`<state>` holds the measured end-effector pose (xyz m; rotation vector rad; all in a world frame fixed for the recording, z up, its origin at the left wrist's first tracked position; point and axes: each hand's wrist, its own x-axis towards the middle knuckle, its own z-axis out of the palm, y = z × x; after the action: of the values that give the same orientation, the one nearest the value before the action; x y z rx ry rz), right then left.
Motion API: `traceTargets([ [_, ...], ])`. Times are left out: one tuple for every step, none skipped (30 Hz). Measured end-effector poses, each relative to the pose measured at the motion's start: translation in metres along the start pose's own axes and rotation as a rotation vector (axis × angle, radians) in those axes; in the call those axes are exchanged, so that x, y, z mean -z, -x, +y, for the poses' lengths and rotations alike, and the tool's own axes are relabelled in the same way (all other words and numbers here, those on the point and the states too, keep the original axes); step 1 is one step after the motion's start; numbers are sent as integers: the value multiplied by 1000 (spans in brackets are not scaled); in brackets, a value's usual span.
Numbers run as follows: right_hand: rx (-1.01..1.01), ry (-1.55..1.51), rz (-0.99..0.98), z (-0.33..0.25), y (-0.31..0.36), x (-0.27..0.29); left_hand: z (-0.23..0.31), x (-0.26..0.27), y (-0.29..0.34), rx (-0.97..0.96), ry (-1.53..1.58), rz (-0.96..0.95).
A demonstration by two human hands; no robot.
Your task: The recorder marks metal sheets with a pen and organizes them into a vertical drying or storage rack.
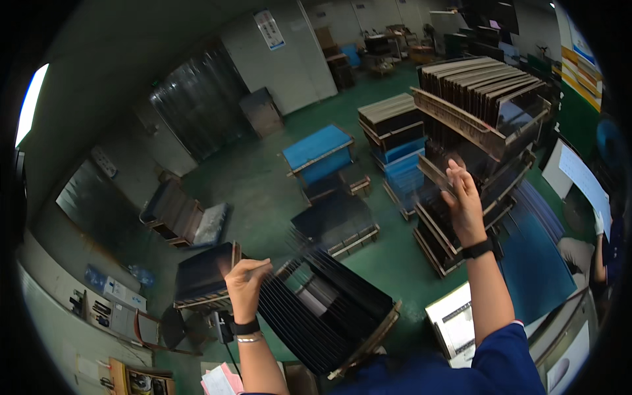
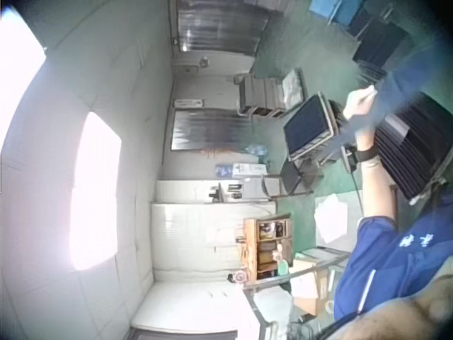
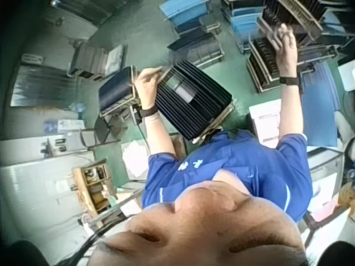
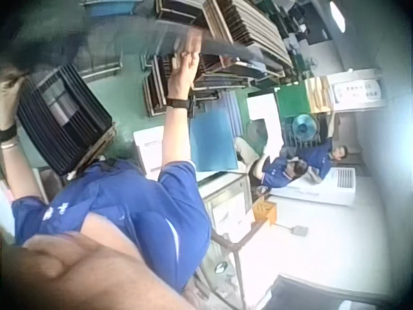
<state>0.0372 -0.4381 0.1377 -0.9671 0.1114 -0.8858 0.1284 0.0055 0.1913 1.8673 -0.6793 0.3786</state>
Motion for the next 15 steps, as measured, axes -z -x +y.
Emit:
traceTargets([
  [-409,-378,-616,-14,-20,-4,-2,-4,1,-10,202,21],
  [-818,-778,-1233,-24,-34,-10,-7,-3,-3,-116,1,8],
  [-810,-772,-1209,-30,-24,-5,-8,-4,-9,-151,-54,-6],
  [-632,-707,-1077,-35,-14,6,-10,-12,-16,-196,-95,-34],
  [-499,-673,-972,-12,-10,5,-18,-8,-10,-150,-78,-31],
  [-367,-633,-863,11,-5,5,-24,-7,-4,-121,-93,-6],
  [-228,-569,-745,23,3,5,-27,-5,-3,-116,-106,9],
  [-87,-499,-622,30,10,7,-29,-7,-3,-115,-117,19],
  [55,-423,-498,32,18,10,-30,-6,-3,-145,-174,16],
  [59,-405,-472,21,24,3,-35,-8,-3,-140,-180,12],
  [-124,-363,-335,8,27,-14,-41,-4,1,-114,-151,41],
  [-294,-315,-190,-4,28,-17,-47,-3,4,-94,-112,64],
  [-503,-595,-574,-7,25,1,-52,-3,8,-118,-124,95],
  [-553,-536,-529,-17,33,-2,-51,-6,5,-186,-267,92],
  [-517,-450,-540,-19,36,0,-46,-13,7,16,-83,168],
])
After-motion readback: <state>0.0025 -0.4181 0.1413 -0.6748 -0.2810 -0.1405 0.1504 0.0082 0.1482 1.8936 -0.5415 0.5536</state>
